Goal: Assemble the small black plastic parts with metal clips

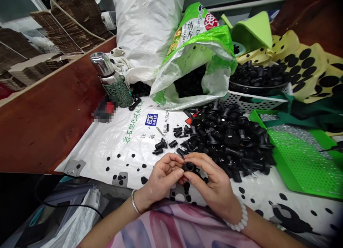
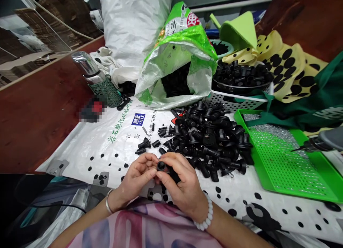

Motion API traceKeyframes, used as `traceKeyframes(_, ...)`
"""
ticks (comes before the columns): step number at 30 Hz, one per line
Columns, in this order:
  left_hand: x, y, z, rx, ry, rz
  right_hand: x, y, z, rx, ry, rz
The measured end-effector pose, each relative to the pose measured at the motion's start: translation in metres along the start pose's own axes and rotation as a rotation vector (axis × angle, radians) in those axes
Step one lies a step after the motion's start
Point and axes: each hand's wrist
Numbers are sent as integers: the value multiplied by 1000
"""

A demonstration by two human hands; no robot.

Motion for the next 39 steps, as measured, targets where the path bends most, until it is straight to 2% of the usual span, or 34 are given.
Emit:
traceKeyframes(3,-1,-3,-13,367,290,-64,3,-2,2,-76,-62,16)
traceKeyframes(5,-1,-5,-21,593,458,-32,5,-1,2,-132,-116,28)
traceKeyframes(7,-1,-6,-28,751,524,27,6,0,2,-187,-158,42)
traceKeyframes(11,0,-9,-31,875,497,59,5,3,0,-264,-158,76)
traceKeyframes(14,-1,-12,-29,927,495,-8,4,3,-2,-272,-133,71)
traceKeyframes(19,-3,-13,-22,1004,552,-96,4,4,-3,-325,-172,46)
traceKeyframes(21,-3,-12,-16,992,512,-114,4,5,-4,-334,-184,30)
traceKeyframes(25,-2,-11,-7,832,335,-142,4,5,-5,-294,-202,2)
traceKeyframes(27,-2,-10,-6,768,315,-135,3,4,-5,-250,-191,14)
traceKeyframes(33,1,-7,-10,847,529,-67,3,-6,0,-40,-14,89)
traceKeyframes(39,1,-7,-13,866,686,-24,8,-14,4,142,214,257)
Point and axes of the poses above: each hand's wrist, its own x-axis towards the middle knuckle, its own y-axis out of the palm, z = x × y, and after that the axes turned 3 degrees about y, right-handed
